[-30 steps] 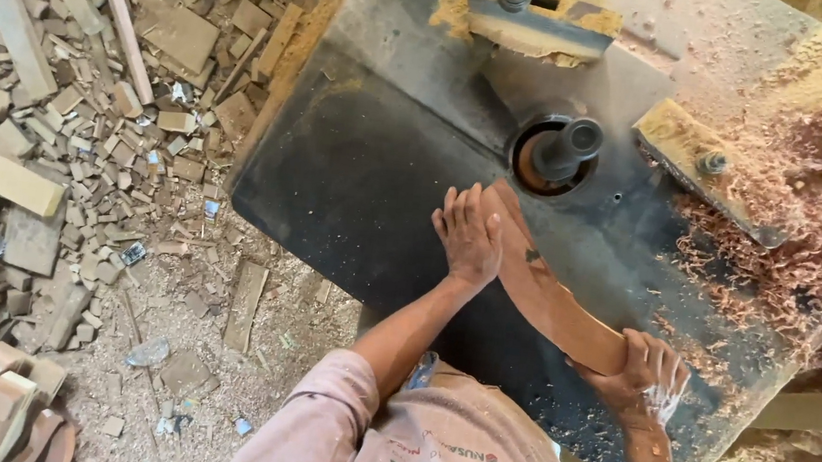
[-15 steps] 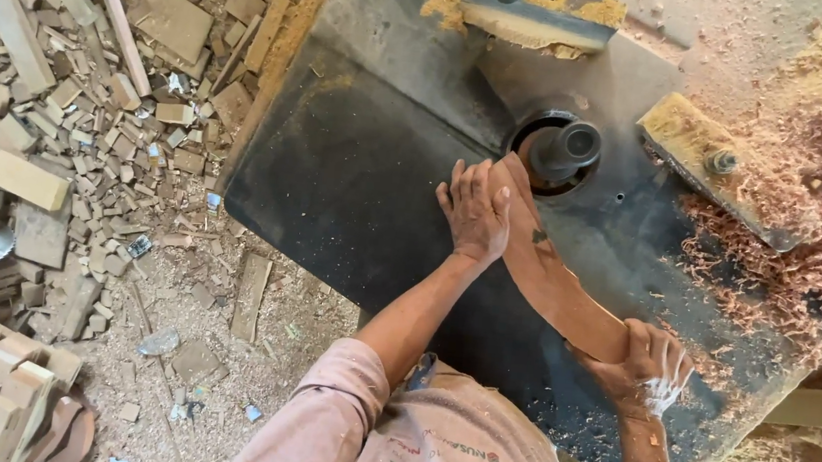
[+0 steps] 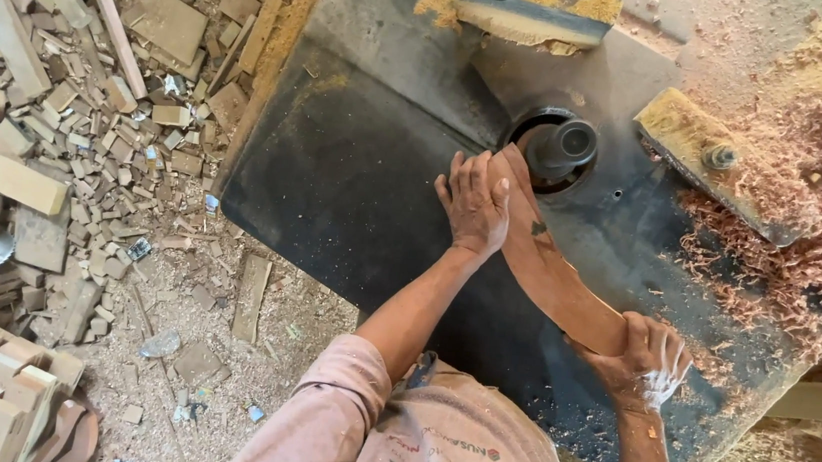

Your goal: The person uses a spindle moulder to shape a curved wooden piece. They repeatedly guide the wood against the spinning cutter with both hands, rotating the piece to work different edges. The person finishes by placing the shaped piece on a pile of wood scraps.

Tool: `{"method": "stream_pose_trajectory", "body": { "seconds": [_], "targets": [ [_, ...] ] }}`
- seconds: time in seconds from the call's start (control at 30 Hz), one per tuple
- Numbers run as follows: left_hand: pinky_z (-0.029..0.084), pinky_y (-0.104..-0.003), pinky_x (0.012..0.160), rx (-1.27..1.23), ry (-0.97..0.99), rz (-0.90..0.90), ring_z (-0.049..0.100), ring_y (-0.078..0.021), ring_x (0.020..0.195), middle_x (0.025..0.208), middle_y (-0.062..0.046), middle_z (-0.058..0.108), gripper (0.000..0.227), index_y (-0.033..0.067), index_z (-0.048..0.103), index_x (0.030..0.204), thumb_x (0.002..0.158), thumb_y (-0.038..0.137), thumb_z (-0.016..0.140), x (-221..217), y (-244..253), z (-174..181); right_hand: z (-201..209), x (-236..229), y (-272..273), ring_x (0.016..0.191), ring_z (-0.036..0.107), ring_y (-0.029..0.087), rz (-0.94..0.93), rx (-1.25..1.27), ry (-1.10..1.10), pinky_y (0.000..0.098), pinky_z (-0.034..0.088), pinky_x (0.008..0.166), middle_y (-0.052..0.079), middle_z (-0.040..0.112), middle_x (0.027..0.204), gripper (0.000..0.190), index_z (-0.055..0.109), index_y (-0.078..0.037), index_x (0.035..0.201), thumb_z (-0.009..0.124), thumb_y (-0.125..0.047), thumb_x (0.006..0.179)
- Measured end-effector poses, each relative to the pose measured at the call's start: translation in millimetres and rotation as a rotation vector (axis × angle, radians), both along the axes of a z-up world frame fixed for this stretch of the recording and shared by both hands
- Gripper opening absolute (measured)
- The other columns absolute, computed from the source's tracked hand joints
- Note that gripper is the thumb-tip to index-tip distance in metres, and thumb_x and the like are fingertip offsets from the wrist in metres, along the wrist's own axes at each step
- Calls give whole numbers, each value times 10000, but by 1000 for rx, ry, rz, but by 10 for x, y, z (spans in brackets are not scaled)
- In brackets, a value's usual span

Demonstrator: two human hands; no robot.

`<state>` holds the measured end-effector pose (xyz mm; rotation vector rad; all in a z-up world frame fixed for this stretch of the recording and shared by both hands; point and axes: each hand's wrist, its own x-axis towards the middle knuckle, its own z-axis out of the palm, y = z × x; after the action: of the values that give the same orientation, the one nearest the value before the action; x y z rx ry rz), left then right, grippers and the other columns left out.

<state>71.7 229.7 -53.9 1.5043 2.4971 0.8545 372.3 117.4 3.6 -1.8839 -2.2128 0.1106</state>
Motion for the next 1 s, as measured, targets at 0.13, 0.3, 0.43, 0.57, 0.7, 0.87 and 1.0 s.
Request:
{"method": "stream_pose_trajectory", "body": {
  "seconds": [0.13, 0.3, 0.43, 0.57, 0.7, 0.87, 1.0],
  "targets": [
    [247, -606, 1184, -2, -19, -9, 399, -326, 1455, 1330, -57, 498, 470, 183, 451, 1461, 1067, 434, 397, -13, 17, -3, -15, -1, 19, 1152, 661, 296, -3, -9, -3, 502, 531, 1035, 13, 659, 1122, 926, 715, -223, 1195, 877, -775, 469],
    [244, -612, 1185, 0, -13, -14, 400, -335, 1451, 1333, -66, 497, 466, 176, 454, 1461, 1070, 424, 406, -22, 26, -15, -162, 69, -20, 1169, 647, 288, -3, -2, -17, 511, 519, 1036, 2, 650, 1138, 939, 714, -228, 1204, 852, -803, 474],
    [244, -608, 1187, 2, -18, -19, 401, -328, 1451, 1338, -59, 492, 467, 180, 451, 1461, 1071, 430, 394, -30, 39, -29, -19, -17, 39, 1156, 647, 283, 8, 28, -3, 514, 528, 1026, -7, 647, 1119, 940, 723, -241, 1200, 839, -824, 472],
    [235, -608, 1189, 3, -24, -14, 402, -331, 1451, 1340, -56, 489, 462, 183, 447, 1461, 1066, 419, 408, -43, 56, -45, -55, -18, 47, 1149, 648, 258, 8, 57, -22, 484, 530, 1010, -21, 650, 1121, 939, 731, -242, 1176, 829, -851, 468],
    [221, -611, 1196, -13, -30, -21, 393, -334, 1457, 1346, -64, 479, 465, 177, 438, 1467, 1054, 392, 449, -54, 74, -43, -40, -36, 78, 1142, 643, 255, 15, 57, 6, 479, 532, 990, -19, 657, 1122, 929, 736, -227, 1159, 855, -820, 454],
    [219, -611, 1184, 8, -40, -14, 400, -348, 1451, 1341, -72, 488, 466, 171, 444, 1458, 1041, 379, 463, -62, 107, -17, -31, -51, 100, 1129, 649, 269, 12, 49, -5, 489, 550, 969, -8, 649, 1109, 929, 725, -228, 1172, 860, -804, 456],
    [215, -610, 1194, -11, -39, -20, 386, -338, 1459, 1358, -64, 481, 472, 184, 438, 1470, 1047, 392, 459, -88, 117, -58, -10, -66, 115, 1143, 645, 271, 14, 40, 3, 496, 541, 983, -5, 661, 1127, 939, 731, -226, 1188, 863, -804, 460]
  ]
}}
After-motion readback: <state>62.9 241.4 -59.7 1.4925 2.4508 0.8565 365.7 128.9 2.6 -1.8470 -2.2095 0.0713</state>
